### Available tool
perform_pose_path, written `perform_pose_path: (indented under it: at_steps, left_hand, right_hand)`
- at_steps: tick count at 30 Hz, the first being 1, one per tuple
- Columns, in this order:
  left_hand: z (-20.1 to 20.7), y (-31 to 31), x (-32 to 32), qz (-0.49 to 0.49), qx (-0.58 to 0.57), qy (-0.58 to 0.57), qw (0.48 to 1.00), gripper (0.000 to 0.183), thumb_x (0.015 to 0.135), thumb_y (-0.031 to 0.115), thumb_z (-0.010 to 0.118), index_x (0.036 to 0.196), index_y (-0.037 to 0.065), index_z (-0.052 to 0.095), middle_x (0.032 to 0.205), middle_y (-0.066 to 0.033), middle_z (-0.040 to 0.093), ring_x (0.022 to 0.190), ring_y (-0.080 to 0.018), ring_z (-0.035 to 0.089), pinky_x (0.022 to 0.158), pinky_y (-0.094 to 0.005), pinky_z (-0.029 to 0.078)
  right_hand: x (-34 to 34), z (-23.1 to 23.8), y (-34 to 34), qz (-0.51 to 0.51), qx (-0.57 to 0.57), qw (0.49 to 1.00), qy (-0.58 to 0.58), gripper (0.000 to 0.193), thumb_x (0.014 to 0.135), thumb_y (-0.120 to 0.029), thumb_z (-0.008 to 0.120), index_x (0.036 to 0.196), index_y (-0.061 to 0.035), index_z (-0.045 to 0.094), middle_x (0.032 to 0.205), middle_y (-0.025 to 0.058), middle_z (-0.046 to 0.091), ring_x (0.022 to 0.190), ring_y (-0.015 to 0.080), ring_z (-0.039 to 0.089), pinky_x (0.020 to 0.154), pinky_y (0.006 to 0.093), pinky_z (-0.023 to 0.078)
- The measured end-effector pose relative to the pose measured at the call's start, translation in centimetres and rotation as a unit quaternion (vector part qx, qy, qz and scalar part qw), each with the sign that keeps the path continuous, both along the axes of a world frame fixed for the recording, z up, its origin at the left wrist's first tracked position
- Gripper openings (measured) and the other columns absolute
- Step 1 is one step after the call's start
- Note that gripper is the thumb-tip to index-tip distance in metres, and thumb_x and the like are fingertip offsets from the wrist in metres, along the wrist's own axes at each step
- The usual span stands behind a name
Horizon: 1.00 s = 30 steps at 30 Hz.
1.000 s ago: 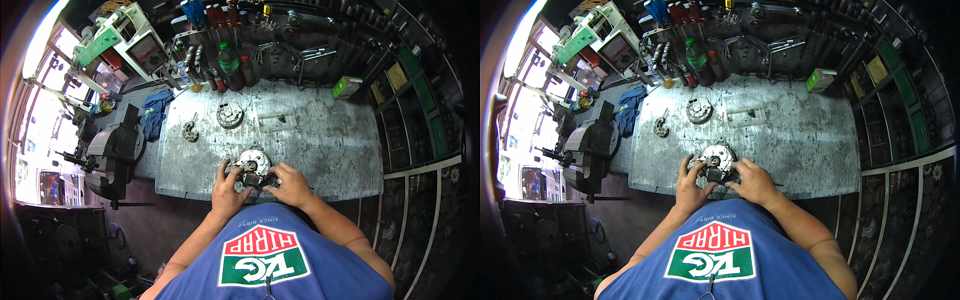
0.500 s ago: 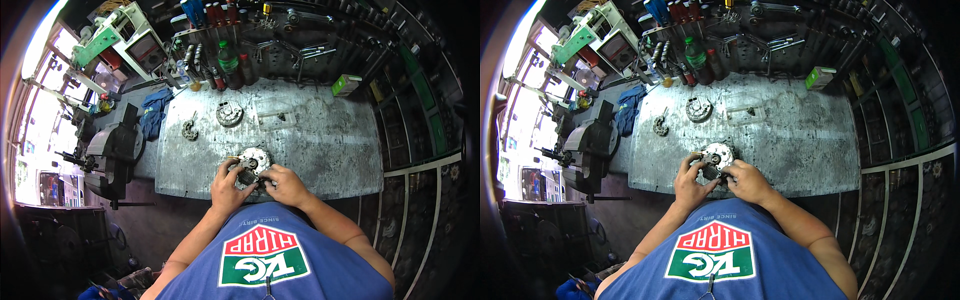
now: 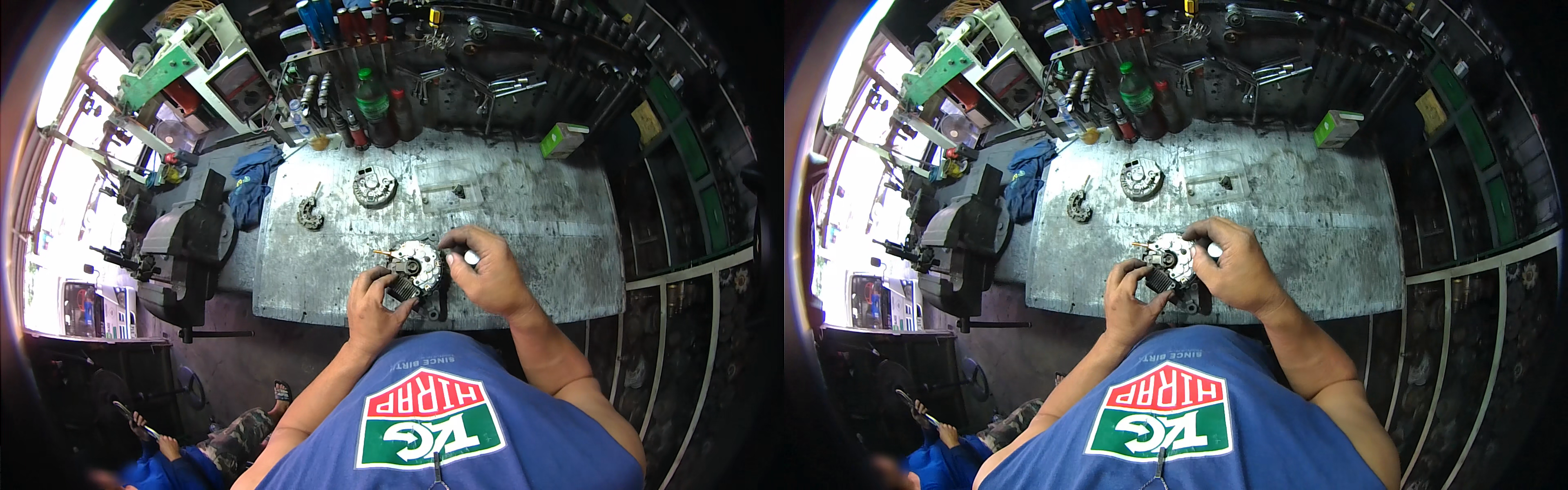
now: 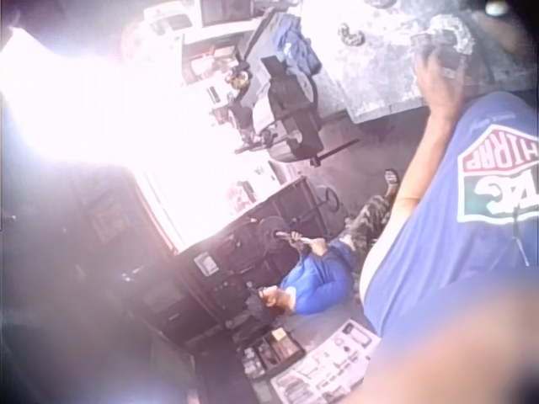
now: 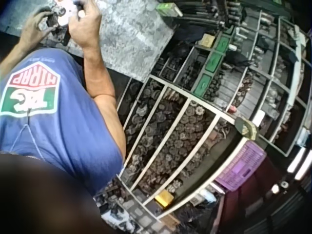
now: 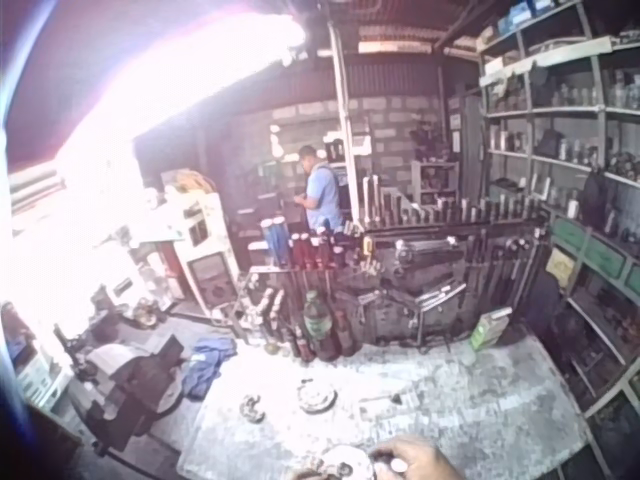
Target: The person removes an alternator from a green engine block using a wrench and screwdriver. They then move to a workbench and disassemble the alternator, removing the rear housing and internal components.
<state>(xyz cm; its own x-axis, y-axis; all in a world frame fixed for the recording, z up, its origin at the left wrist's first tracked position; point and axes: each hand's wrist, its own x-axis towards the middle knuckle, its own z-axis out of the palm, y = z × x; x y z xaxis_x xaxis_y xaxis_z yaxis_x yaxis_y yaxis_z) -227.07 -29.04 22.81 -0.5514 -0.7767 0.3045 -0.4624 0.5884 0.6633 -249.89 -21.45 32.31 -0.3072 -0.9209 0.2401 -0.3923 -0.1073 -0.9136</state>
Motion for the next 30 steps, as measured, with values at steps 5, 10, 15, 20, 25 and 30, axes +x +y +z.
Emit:
perform_pose_path:
  at_steps: [5,10,15,20,25,30]
  left_hand:
    - [1.2,0.3,0.0,0.013,-0.047,0.021,0.999,0.057,0.071,0.017,0.098,0.119,0.002,0.071,0.133,-0.0203,0.065,0.126,-0.0408,0.063,0.109,-0.0477,0.051]
    - [3.2,-0.4,-0.6,-0.013,-0.002,0.077,0.997,0.059,0.073,0.015,0.098,0.122,0.002,0.069,0.149,-0.0271,0.060,0.140,-0.0447,0.058,0.115,-0.0487,0.050]
    - [4.6,-3.8,-3.4,-0.081,0.044,0.079,0.993,0.058,0.075,0.017,0.096,0.122,0.000,0.068,0.149,-0.0270,0.061,0.138,-0.0427,0.062,0.114,-0.0467,0.051]
    - [4.5,-9.9,-8.6,-0.110,0.106,0.011,0.988,0.058,0.076,0.027,0.096,0.121,-0.001,0.073,0.134,-0.0220,0.073,0.124,-0.0360,0.071,0.110,-0.0423,0.054]
    - [1.7,-17.3,-14.6,-0.176,0.370,-0.070,0.910,0.051,0.090,0.038,0.084,0.120,-0.002,0.074,0.109,-0.0117,0.079,0.103,-0.0226,0.073,0.089,-0.0364,0.059]
    - [-4.4,-21.9,-19.7,-0.064,0.695,-0.073,0.713,0.050,0.102,0.059,0.053,0.112,0.011,0.066,0.101,-0.0138,0.079,0.084,-0.0251,0.075,0.071,-0.0381,0.057]
  right_hand:
    - [0.4,-1.6,0.3,0.019,0.031,0.999,0.023,0.018,0.091,0.000,0.070,0.109,0.0024,0.074,0.102,0.0142,0.075,0.095,0.0258,0.073,0.087,0.0369,0.057]
    - [-0.4,-2.7,0.7,-0.001,0.056,0.998,0.018,0.023,0.092,-0.004,0.071,0.113,0.0016,0.075,0.103,0.0165,0.076,0.095,0.0283,0.074,0.087,0.0379,0.059]
    - [-1.9,-4.2,1.0,-0.034,0.080,0.996,0.003,0.026,0.094,-0.008,0.072,0.118,0.0010,0.075,0.106,0.0167,0.077,0.096,0.0268,0.075,0.088,0.0374,0.058]
    - [-4.2,-6.3,2.3,-0.094,0.068,0.993,0.003,0.027,0.095,-0.011,0.072,0.120,0.0005,0.075,0.106,0.0162,0.079,0.097,0.0262,0.075,0.087,0.0374,0.058]
    - [-6.5,-8.9,5.1,-0.170,0.105,0.980,-0.005,0.028,0.096,-0.013,0.073,0.119,0.0008,0.076,0.106,0.0166,0.079,0.097,0.0274,0.076,0.088,0.0379,0.058]
    - [-7.5,-11.1,9.3,-0.249,0.134,0.959,-0.027,0.027,0.095,-0.012,0.073,0.118,0.0020,0.076,0.106,0.0178,0.080,0.098,0.0283,0.077,0.088,0.0381,0.059]
